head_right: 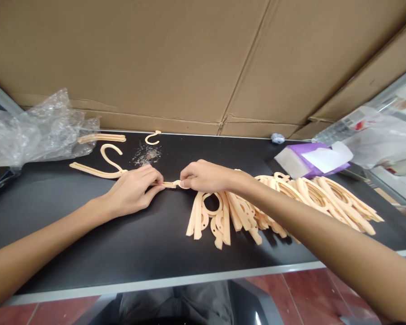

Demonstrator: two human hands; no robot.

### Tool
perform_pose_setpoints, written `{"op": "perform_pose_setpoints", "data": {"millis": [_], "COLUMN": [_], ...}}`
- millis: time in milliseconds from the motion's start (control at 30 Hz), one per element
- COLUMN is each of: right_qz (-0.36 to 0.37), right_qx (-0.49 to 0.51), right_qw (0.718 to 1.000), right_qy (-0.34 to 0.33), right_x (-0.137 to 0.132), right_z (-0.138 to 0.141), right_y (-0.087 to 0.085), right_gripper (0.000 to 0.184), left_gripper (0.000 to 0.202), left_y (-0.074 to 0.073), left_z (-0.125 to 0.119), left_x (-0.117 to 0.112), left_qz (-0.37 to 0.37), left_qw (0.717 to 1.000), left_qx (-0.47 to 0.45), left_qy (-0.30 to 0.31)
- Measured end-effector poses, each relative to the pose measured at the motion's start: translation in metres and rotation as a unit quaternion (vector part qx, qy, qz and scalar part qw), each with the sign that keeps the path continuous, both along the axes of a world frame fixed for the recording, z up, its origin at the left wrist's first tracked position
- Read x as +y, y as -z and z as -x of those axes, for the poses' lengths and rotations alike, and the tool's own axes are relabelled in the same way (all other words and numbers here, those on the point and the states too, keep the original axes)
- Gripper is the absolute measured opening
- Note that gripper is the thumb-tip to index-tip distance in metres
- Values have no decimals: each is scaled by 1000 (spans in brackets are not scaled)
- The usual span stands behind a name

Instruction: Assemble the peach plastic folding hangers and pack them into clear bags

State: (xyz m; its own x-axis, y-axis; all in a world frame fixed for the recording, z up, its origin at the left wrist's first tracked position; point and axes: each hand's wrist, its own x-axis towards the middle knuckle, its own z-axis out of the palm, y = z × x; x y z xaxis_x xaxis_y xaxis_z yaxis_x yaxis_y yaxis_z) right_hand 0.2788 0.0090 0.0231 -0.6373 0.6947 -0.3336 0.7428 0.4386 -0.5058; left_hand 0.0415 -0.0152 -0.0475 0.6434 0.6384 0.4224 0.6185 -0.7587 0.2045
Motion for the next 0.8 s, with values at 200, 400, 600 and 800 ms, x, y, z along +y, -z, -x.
{"op": "perform_pose_setpoints", "data": {"millis": [200, 400, 600, 800], "right_qz": [5, 17, -9, -23], "right_qx": [-7, -33, -98, -100], "right_qw": [1000, 999, 994, 992], "right_qy": [4, -26, -57, -72], "right_x": [7, 14, 14, 11], "right_z": [1, 8, 14, 14], "right_y": [4, -1, -8, -9], "right_gripper": [21, 21, 23, 23], "left_gripper": [10, 11, 14, 16], "left_y": [-1, -2, -3, -4], "left_z": [1, 2, 3, 3], "left_x": [1, 2, 3, 4], "left_qz": [30, 22, 27, 39], "left_qw": [999, 999, 998, 998], "left_qx": [16, 25, 30, 27], "left_qy": [-31, -33, -40, -40]}}
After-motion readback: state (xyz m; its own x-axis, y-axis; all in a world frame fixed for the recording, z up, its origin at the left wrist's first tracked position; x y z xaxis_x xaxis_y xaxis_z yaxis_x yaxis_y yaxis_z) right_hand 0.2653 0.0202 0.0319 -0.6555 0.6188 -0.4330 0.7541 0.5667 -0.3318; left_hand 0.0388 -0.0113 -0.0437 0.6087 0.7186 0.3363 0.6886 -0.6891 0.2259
